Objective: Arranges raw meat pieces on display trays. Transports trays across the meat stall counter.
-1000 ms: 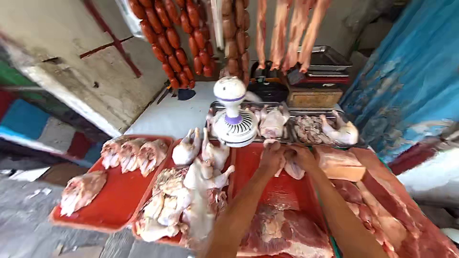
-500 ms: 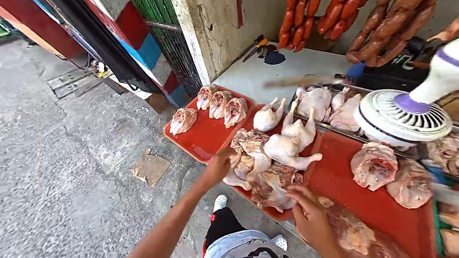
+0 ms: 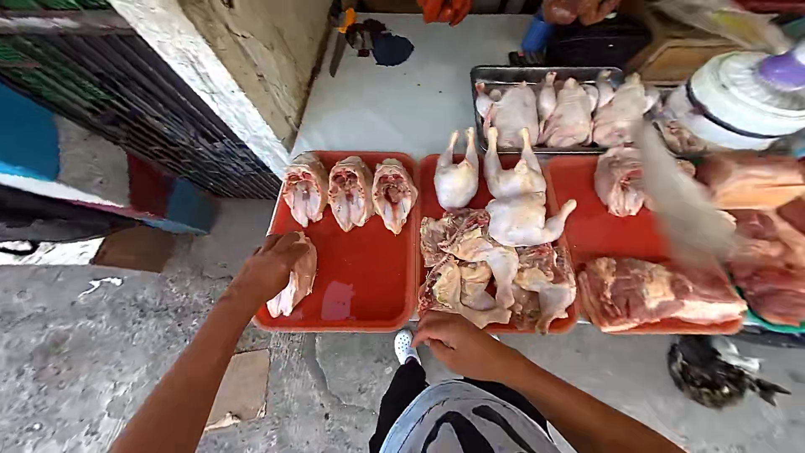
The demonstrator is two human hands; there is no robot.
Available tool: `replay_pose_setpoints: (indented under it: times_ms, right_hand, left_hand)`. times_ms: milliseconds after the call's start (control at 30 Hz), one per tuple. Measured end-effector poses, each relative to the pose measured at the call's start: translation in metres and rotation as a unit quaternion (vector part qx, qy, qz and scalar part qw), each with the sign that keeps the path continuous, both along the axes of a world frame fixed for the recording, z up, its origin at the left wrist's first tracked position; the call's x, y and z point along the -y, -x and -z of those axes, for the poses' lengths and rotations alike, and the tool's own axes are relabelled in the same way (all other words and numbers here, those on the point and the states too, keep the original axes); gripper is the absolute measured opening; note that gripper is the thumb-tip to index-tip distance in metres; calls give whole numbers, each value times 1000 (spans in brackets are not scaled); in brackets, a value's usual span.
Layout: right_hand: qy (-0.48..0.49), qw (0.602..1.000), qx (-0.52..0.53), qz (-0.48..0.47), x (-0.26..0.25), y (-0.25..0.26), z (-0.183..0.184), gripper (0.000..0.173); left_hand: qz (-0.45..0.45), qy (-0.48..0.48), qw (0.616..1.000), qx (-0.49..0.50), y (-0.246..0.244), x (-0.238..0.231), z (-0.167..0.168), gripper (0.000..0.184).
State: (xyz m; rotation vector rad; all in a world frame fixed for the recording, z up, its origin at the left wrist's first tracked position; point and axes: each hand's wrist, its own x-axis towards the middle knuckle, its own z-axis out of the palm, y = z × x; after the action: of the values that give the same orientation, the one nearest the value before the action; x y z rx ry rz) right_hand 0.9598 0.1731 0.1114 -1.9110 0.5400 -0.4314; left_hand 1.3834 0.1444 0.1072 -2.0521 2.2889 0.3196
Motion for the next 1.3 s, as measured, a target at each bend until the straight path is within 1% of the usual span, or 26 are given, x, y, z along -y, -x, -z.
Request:
replay_pose_setpoints:
  times_ms: [100, 300, 400, 467, 533, 600, 667, 733, 833, 933, 1067, 1133, 1167, 1267, 1300]
  right_hand:
    - [-15, 999, 7, 43, -13, 14, 12, 29]
    - [-27, 987, 23, 156, -46, 32, 33, 25]
    - [-17, 982, 23, 187, -50, 43, 31, 26]
    - [-2, 976, 33, 215, -48, 54, 27, 26]
    - [11, 968, 42, 247, -46, 68, 25, 26]
    - [14, 961, 34, 274, -43, 83, 22, 26]
    - [20, 956, 37, 289, -36, 99, 21, 25]
    - [29, 954, 48, 296, -31, 116, 20, 24]
    - [36, 950, 59, 304, -27, 153, 18, 23]
    - [31, 943, 68, 325, -28, 198, 24, 23]
    - [18, 929, 36, 367, -32, 274, 35, 22]
    - [23, 915, 19, 402, -35, 315, 42, 23]
    - [20, 907, 11, 420, -37, 335, 44, 23]
    - [11, 887, -9, 462, -41, 387, 43, 24]
    - [14, 881, -14, 473, -41, 401, 41, 24]
  left_hand:
    - [41, 5, 999, -15, -11, 11, 7, 44]
    - [73, 22, 996, -43, -17, 15, 6, 32]
    - [99, 74, 992, -35, -8, 8, 8, 28]
    - [113, 123, 985, -38, 12, 6, -8, 26]
    - [120, 158, 979, -50, 39, 7, -37, 26]
    - [119, 169, 975, -80, 76, 14, -68, 25]
    - [118, 191, 966, -128, 122, 29, -85, 24]
    - [126, 206, 954, -179, 174, 51, -90, 25]
    - [145, 199, 936, -250, 263, 89, -91, 23]
    - [140, 158, 936, -281, 354, 128, -95, 21]
    - [132, 99, 950, -264, 465, 189, -99, 22]
    - [139, 89, 954, -251, 511, 217, -100, 23]
    - [136, 81, 960, -230, 531, 229, -97, 24]
    - [110, 53, 982, -144, 579, 266, -78, 29]
    - [112, 56, 983, -131, 590, 279, -67, 30]
